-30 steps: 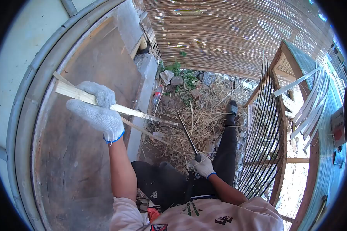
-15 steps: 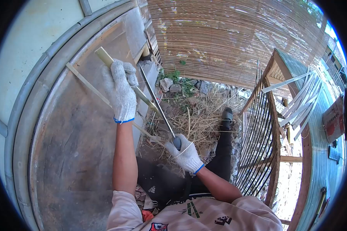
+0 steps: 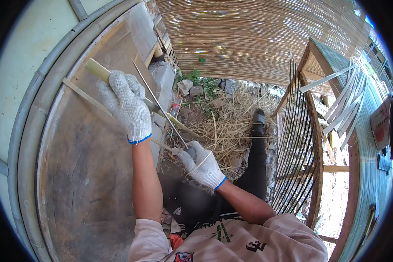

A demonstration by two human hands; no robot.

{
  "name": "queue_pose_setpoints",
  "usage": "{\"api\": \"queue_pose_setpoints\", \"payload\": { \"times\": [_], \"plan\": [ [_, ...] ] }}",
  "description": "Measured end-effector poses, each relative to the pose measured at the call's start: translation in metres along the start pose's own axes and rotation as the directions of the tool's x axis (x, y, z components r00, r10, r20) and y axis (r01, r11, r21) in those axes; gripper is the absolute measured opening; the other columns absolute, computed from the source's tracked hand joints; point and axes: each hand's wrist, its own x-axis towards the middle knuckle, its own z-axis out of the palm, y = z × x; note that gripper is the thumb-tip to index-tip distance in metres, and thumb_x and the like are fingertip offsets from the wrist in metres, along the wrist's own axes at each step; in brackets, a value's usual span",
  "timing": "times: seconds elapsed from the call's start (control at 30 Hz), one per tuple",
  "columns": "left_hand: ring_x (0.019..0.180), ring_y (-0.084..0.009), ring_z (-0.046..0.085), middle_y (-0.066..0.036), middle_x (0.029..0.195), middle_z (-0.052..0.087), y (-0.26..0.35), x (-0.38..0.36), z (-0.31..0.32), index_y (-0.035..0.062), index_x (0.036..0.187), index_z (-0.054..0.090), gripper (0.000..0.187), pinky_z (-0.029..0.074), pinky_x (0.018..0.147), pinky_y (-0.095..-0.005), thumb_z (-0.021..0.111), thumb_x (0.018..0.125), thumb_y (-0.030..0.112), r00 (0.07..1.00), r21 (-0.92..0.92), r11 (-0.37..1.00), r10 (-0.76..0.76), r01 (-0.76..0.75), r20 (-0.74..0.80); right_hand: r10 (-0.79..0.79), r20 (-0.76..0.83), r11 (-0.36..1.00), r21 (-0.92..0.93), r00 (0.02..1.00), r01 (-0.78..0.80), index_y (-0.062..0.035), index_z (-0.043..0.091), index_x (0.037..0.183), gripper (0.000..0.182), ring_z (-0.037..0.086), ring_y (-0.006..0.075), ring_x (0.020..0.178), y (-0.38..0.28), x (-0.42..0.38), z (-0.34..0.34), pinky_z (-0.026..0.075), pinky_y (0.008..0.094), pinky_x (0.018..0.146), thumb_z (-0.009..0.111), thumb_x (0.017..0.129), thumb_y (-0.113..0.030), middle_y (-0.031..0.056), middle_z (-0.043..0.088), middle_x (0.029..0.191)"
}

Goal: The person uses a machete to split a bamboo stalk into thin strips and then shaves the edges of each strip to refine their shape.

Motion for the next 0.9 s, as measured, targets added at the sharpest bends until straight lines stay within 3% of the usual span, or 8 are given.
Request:
{"api": "queue_pose_setpoints", "payload": {
  "times": [0.1, 0.2, 0.43, 0.5, 0.57, 0.7, 0.77, 0.9],
  "plan": [
    [0.058, -0.0087, 0.037, 0.001, 0.072, 0.042, 0.002, 0.003, 0.001, 0.0101, 0.099, 0.043, 0.021, 0.033, 0.052, -0.0273, 0.054, 0.110, 0.025, 0.999, -0.019, 1.000, -0.009, 0.008, -0.048, 0.063, 0.010, 0.997, 0.040, 0.998, -0.063, -0.0012, 0.061, 0.101, 0.038, 0.067, 0.0397, 0.068, 0.036, 0.014, 0.009, 0.051, 0.0483, 0.065, 0.068, 0.100, -0.039, 0.0207, 0.064, 0.072],
    [0.059, -0.0091, 0.036, 0.000, 0.072, 0.041, 0.000, 0.010, 0.000, 0.0097, 0.098, 0.042, 0.021, 0.033, 0.052, -0.0280, 0.055, 0.109, 0.023, 0.994, -0.034, 0.999, -0.008, 0.004, -0.108, 0.048, 0.000, 0.995, -0.090, 0.999, -0.047, -0.0018, 0.060, 0.097, 0.040, 0.067, 0.0454, 0.073, 0.031, 0.017, 0.008, 0.051, 0.0503, 0.066, 0.068, 0.099, -0.041, 0.0233, 0.064, 0.073],
    [0.059, -0.0082, 0.037, 0.000, 0.072, 0.043, -0.005, 0.010, -0.006, 0.0097, 0.099, 0.043, 0.022, 0.033, 0.051, -0.0270, 0.056, 0.109, 0.024, 0.996, 0.003, 1.000, 0.014, -0.014, -0.092, -0.073, -0.014, 0.996, -0.057, 0.997, 0.072, -0.0020, 0.059, 0.097, 0.043, 0.067, 0.0447, 0.071, 0.017, 0.006, 0.002, 0.051, 0.0509, 0.065, 0.067, 0.100, -0.044, 0.0220, 0.064, 0.071],
    [0.058, -0.0066, 0.039, 0.001, 0.072, 0.046, -0.006, 0.013, -0.007, 0.0101, 0.100, 0.044, 0.022, 0.034, 0.050, -0.0254, 0.057, 0.109, 0.024, 0.996, -0.018, 0.999, 0.036, -0.037, -0.079, 0.146, 0.028, 0.980, -0.143, 0.989, -0.141, -0.0020, 0.058, 0.094, 0.044, 0.067, 0.0438, 0.069, 0.043, 0.021, 0.002, 0.051, 0.0512, 0.064, 0.067, 0.100, -0.044, 0.0210, 0.065, 0.071],
    [0.058, -0.0068, 0.039, 0.001, 0.072, 0.046, -0.009, 0.017, -0.009, 0.0101, 0.101, 0.044, 0.021, 0.034, 0.050, -0.0252, 0.057, 0.109, 0.025, 0.997, -0.039, 0.998, 0.046, -0.048, -0.069, 0.130, 0.026, 0.977, -0.176, 0.991, -0.124, -0.0019, 0.057, 0.091, 0.045, 0.067, 0.0434, 0.068, 0.054, 0.028, 0.003, 0.050, 0.0513, 0.063, 0.067, 0.100, -0.045, 0.0207, 0.064, 0.070],
    [0.059, -0.0067, 0.039, 0.001, 0.073, 0.047, -0.010, 0.018, -0.009, 0.0101, 0.102, 0.045, 0.021, 0.034, 0.050, -0.0254, 0.058, 0.109, 0.025, 0.995, -0.007, 0.999, 0.039, -0.039, -0.094, 0.109, 0.051, 0.987, -0.127, 0.993, -0.102, -0.0018, 0.060, 0.097, 0.043, 0.068, 0.0452, 0.070, 0.022, 0.009, -0.011, 0.051, 0.0516, 0.064, 0.067, 0.099, -0.044, 0.0221, 0.065, 0.072],
    [0.057, -0.0094, 0.037, 0.000, 0.072, 0.043, -0.011, 0.017, -0.013, 0.0101, 0.101, 0.044, 0.020, 0.031, 0.051, -0.0291, 0.057, 0.109, 0.024, 0.996, 0.000, 1.000, 0.021, -0.022, -0.086, -0.074, 0.017, 0.992, -0.102, 0.997, 0.075, -0.0026, 0.061, 0.105, 0.041, 0.069, 0.0457, 0.074, 0.012, 0.000, -0.007, 0.052, 0.0518, 0.065, 0.068, 0.099, -0.043, 0.0229, 0.066, 0.074],
    [0.056, -0.0092, 0.036, 0.001, 0.071, 0.042, -0.010, 0.020, -0.009, 0.0108, 0.098, 0.045, 0.021, 0.030, 0.051, -0.0291, 0.058, 0.109, 0.023, 0.992, 0.003, 1.000, 0.031, -0.031, -0.119, 0.037, 0.048, 0.990, -0.140, 0.998, -0.030, -0.0016, 0.060, 0.106, 0.043, 0.070, 0.0449, 0.075, 0.038, 0.018, 0.003, 0.052, 0.0513, 0.066, 0.068, 0.099, -0.043, 0.0229, 0.067, 0.075]
  ]
}}
